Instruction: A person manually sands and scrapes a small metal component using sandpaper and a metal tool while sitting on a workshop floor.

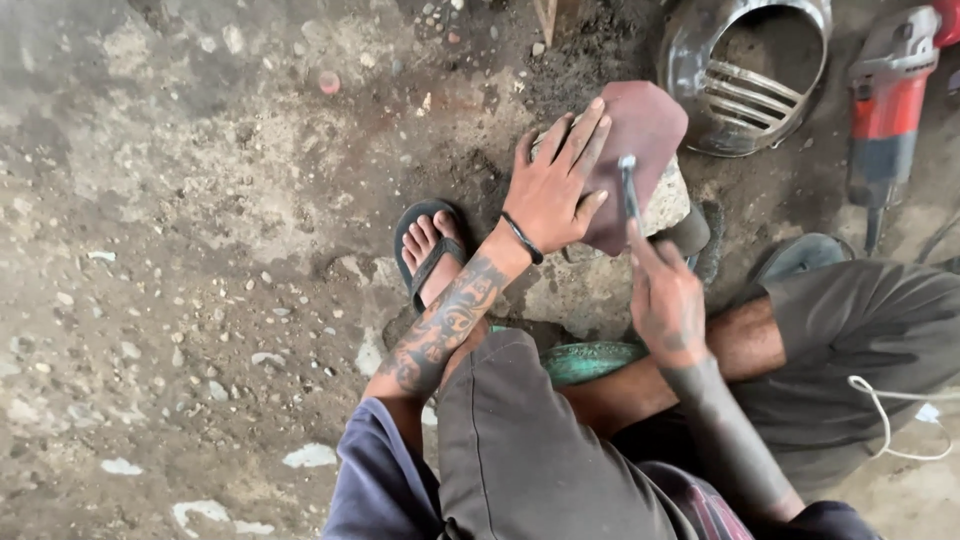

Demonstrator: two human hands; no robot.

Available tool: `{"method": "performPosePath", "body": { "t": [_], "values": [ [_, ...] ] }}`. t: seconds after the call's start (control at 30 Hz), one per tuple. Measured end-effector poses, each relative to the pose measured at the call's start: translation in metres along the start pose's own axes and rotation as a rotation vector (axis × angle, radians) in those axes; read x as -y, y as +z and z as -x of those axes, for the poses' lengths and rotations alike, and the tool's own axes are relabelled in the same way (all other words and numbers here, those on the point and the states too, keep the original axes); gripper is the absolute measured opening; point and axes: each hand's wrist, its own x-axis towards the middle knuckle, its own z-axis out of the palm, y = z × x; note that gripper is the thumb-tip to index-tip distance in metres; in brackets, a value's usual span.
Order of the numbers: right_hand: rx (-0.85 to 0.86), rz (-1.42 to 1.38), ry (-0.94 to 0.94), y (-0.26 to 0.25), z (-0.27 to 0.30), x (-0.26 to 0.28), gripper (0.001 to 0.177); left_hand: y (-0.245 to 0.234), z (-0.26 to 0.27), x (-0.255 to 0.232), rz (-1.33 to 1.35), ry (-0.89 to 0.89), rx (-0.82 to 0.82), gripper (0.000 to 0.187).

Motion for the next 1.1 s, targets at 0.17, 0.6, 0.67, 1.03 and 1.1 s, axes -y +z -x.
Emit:
{"method": "performPosePath", "body": {
  "t": [0.17, 0.6, 0.67, 1.03, 1.1],
  "values": [
    [-0.028, -0.097, -0.049, 0.013, -0.008, -0.027, 0.040, 0.003, -0.001, 0.000, -0.036, -0.015, 0.000, 0.089],
    [-0.079, -0.069, -0.028, 0.002, -0.030, -0.013, 0.040, 0.004, 0.000, -0.001, -0.008, 0.000, -0.043, 0.088],
    [-0.085, -0.082, 0.006, 0.000, -0.030, -0.010, 0.041, 0.002, -0.002, -0.001, -0.016, 0.003, -0.035, 0.087],
    [-0.156, -0.344, 0.095, 0.004, -0.026, -0.005, 0.042, -0.001, -0.001, -0.003, -0.001, 0.008, -0.047, 0.089],
    [-0.127, -0.115, 0.043, 0.000, -0.026, 0.001, 0.042, 0.000, -0.001, -0.001, -0.004, -0.006, -0.024, 0.088]
  ]
}}
